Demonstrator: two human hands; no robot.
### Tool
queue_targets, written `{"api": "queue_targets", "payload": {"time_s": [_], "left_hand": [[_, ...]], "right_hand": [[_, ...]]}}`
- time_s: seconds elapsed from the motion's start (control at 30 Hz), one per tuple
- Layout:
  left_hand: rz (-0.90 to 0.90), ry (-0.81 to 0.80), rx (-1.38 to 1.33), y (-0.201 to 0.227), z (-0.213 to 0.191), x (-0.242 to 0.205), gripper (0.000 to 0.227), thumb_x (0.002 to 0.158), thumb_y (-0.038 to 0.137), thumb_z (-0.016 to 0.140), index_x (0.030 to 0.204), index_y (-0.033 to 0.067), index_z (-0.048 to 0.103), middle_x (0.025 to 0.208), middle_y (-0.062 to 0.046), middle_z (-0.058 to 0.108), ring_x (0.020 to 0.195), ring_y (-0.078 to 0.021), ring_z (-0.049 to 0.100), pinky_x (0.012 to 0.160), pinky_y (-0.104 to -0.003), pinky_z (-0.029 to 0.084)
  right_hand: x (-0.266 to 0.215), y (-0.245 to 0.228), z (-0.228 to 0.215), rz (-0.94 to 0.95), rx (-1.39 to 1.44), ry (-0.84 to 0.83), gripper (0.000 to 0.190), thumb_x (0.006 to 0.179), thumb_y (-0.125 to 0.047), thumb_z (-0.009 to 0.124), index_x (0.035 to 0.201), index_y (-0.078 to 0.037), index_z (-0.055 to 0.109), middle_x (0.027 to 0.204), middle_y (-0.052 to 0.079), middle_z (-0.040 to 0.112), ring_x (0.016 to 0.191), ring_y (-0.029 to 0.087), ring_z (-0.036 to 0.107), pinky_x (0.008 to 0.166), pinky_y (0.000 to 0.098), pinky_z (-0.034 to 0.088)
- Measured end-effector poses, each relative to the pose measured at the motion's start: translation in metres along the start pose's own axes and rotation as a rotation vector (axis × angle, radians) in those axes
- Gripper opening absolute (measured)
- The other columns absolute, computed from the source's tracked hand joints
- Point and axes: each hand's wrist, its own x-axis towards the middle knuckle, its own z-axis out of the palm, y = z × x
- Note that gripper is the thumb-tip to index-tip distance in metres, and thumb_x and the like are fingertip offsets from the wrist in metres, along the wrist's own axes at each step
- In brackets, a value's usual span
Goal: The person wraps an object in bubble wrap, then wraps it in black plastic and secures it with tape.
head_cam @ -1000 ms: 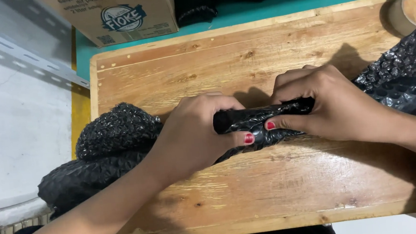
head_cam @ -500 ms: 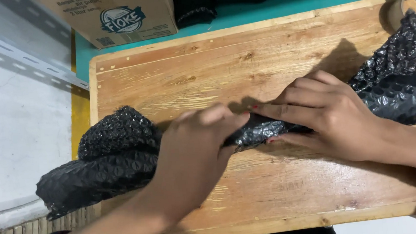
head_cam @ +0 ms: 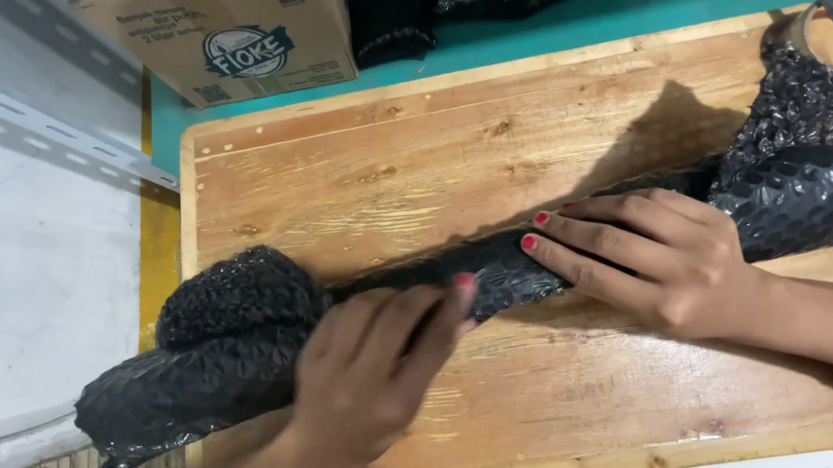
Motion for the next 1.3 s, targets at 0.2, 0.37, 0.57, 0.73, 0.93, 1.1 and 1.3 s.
{"api": "queue_targets", "payload": {"time_s": [0.2,0.37,0.57,0.73,0.93,1.1,1.3], "left_hand": [[-0.132,-0.239,0.153,-0.032,-0.044,-0.034,0.026,0.098,0.041,0.072,0.11,0.0181,0.076,0.098,0.002,0.065,0.08,-0.0193,0.061,0.068,-0.034,0.042],[-0.17,-0.553,-0.298,-0.078,-0.069,-0.027,0.017,0.078,0.025,0.064,0.093,0.0192,0.069,0.141,-0.002,0.062,0.147,-0.0347,0.041,0.121,-0.068,0.009],[-0.359,-1.108,-0.364,-0.106,-0.068,-0.013,0.016,0.081,0.038,0.075,0.08,0.025,0.065,0.061,0.009,0.073,0.059,-0.0186,0.07,0.116,-0.038,0.032],[-0.131,-0.843,-0.113,-0.116,-0.091,-0.038,0.024,0.088,0.034,0.068,0.101,0.0158,0.075,0.07,0.004,0.07,0.069,-0.022,0.065,0.105,-0.047,0.034],[0.088,-0.469,0.133,-0.109,-0.131,-0.059,0.022,0.096,0.013,0.068,0.074,0.0168,0.063,0.094,-0.002,0.071,0.111,-0.025,0.071,0.12,-0.06,0.04],[0.053,-0.528,0.088,-0.107,-0.155,-0.114,0.012,0.091,0.01,0.073,0.079,0.0099,0.068,0.072,-0.008,0.066,0.065,-0.0216,0.065,0.098,-0.053,0.063],[-0.616,-0.814,0.228,-0.113,-0.152,-0.236,0.039,0.1,0.019,0.042,0.061,0.0237,0.037,0.056,0.008,0.037,0.053,-0.0075,0.043,0.076,-0.035,0.051]], "right_hand": [[0.0,-0.001,0.0,-0.016,-0.011,0.006,0.021,0.103,-0.02,0.064,0.113,-0.006,0.077,0.104,0.009,0.08,0.088,0.023,0.073,0.068,0.0303,0.053],[-0.004,-0.002,0.0,-0.055,0.001,0.017,0.016,0.102,-0.01,0.066,0.111,-0.005,0.077,0.103,0.008,0.08,0.089,0.024,0.074,0.07,0.0297,0.053],[-0.01,0.0,0.003,-0.066,-0.02,0.021,0.012,0.1,-0.01,0.072,0.11,-0.006,0.079,0.099,0.01,0.081,0.084,0.023,0.073,0.067,0.0297,0.054],[-0.009,0.0,0.002,-0.047,-0.004,-0.003,0.013,0.1,-0.009,0.071,0.111,-0.006,0.078,0.1,0.009,0.08,0.084,0.023,0.072,0.066,0.0307,0.054],[-0.011,0.001,0.005,-0.038,0.006,0.025,0.025,0.097,-0.028,0.078,0.108,-0.007,0.079,0.099,0.009,0.08,0.084,0.022,0.074,0.068,0.0309,0.057],[-0.01,0.002,0.005,-0.035,0.015,0.031,0.016,0.099,-0.017,0.074,0.109,-0.006,0.079,0.1,0.01,0.08,0.084,0.023,0.073,0.067,0.0303,0.055],[-0.011,0.004,0.007,-0.051,0.001,0.048,0.016,0.097,-0.02,0.078,0.106,-0.007,0.079,0.098,0.008,0.08,0.083,0.02,0.073,0.069,0.0301,0.057]]}}
